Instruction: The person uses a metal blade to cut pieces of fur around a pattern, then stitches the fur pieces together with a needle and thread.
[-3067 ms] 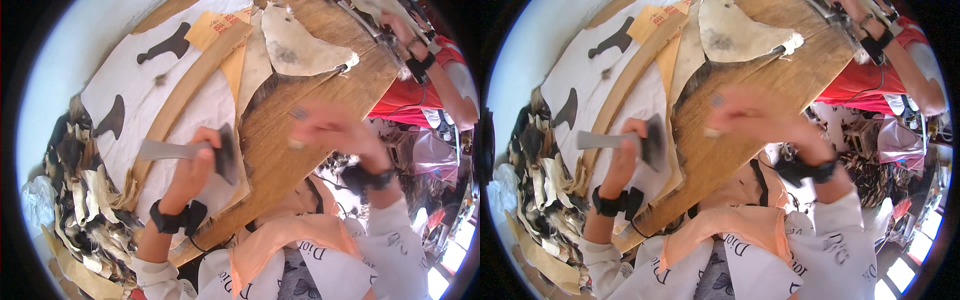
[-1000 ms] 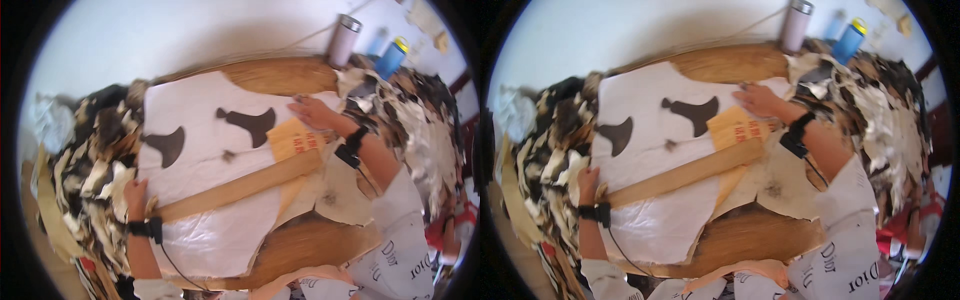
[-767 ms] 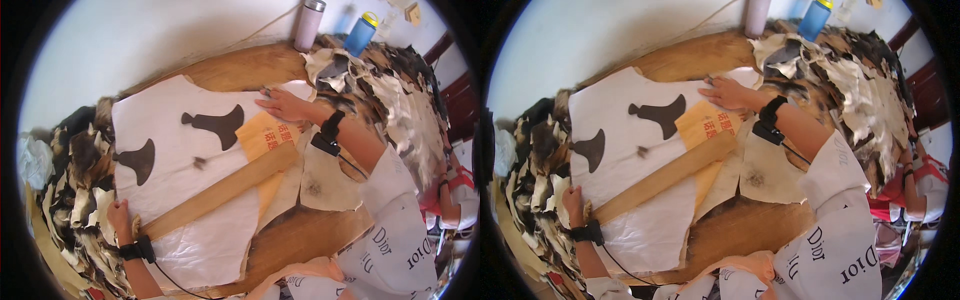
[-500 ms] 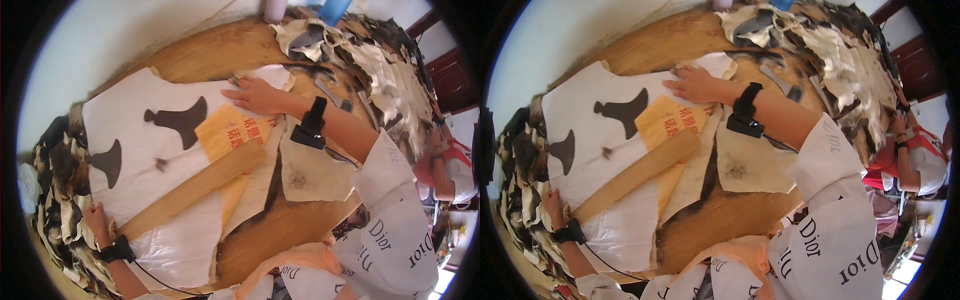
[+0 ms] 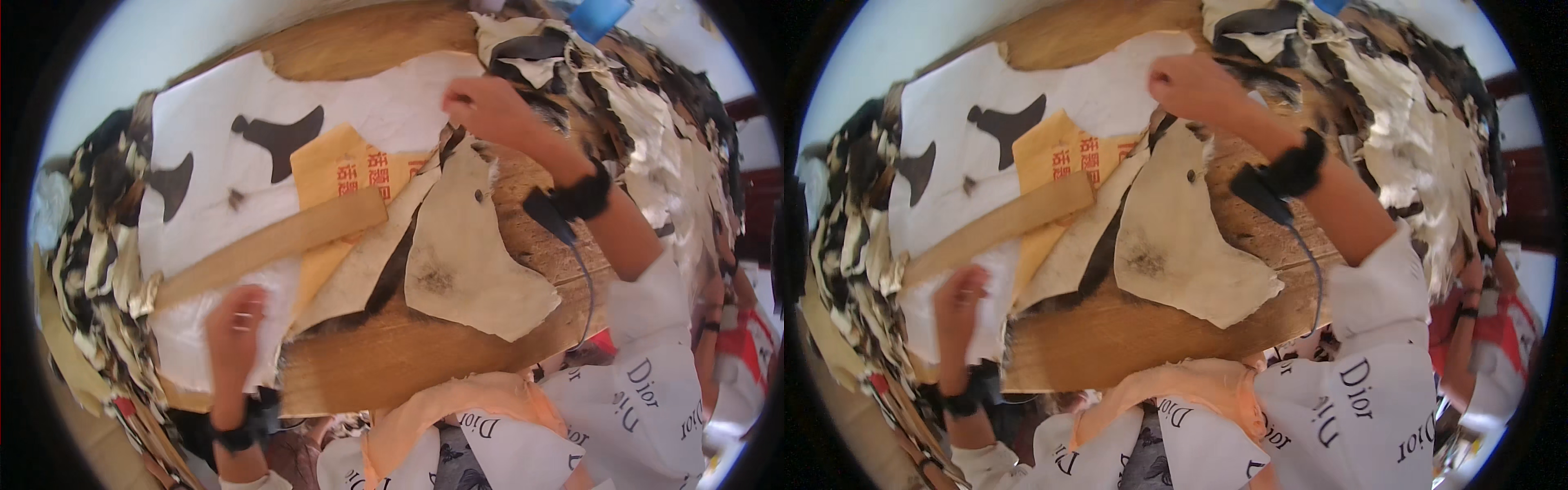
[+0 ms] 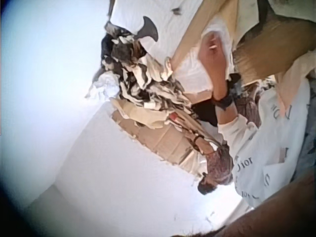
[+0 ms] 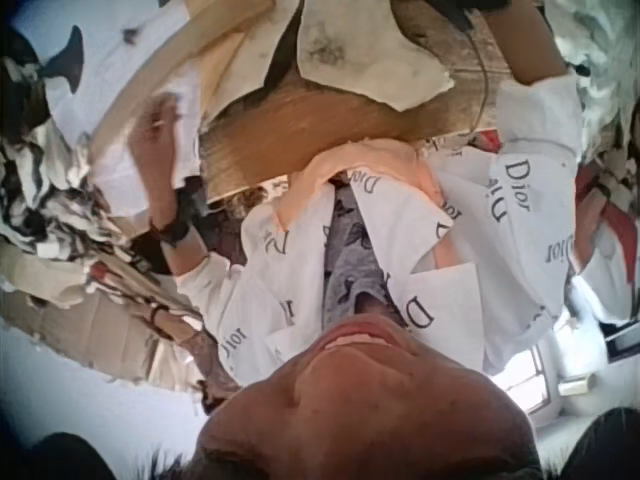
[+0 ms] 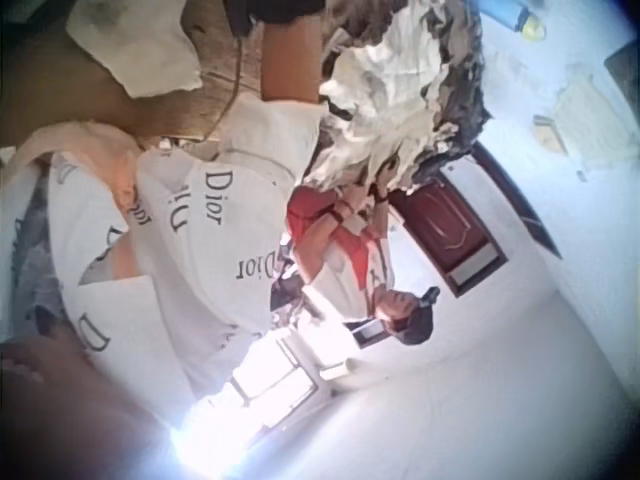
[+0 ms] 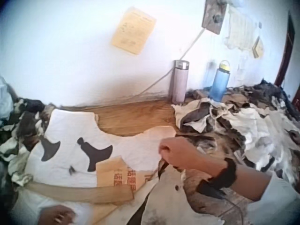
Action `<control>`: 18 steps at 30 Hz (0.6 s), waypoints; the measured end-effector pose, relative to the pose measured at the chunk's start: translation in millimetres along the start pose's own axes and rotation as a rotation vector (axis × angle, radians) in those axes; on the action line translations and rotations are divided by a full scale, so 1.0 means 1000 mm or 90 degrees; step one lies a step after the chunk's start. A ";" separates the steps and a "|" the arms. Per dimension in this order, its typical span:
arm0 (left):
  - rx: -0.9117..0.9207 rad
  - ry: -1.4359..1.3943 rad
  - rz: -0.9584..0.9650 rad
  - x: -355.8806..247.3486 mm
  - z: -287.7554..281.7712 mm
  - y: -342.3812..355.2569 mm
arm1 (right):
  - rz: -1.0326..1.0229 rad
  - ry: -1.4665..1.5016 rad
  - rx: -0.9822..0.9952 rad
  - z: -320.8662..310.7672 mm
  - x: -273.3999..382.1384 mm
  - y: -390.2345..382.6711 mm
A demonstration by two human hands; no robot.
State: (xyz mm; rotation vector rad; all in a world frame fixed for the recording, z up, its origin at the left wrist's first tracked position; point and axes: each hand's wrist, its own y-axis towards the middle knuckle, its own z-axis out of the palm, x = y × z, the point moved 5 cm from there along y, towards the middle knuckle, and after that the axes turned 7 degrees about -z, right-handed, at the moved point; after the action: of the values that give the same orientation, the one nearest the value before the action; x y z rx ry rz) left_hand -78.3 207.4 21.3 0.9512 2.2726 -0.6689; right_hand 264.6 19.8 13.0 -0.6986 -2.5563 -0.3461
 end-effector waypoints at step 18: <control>0.062 -0.362 -0.313 -0.028 0.134 -0.067 | -0.277 0.035 0.157 0.034 0.007 -0.069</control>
State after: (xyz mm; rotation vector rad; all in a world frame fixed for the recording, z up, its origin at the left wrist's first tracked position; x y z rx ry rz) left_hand -70.5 67.4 -39.4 0.1779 1.9582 -1.1030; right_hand 209.6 -23.4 -20.9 -0.0378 -2.6214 -0.1779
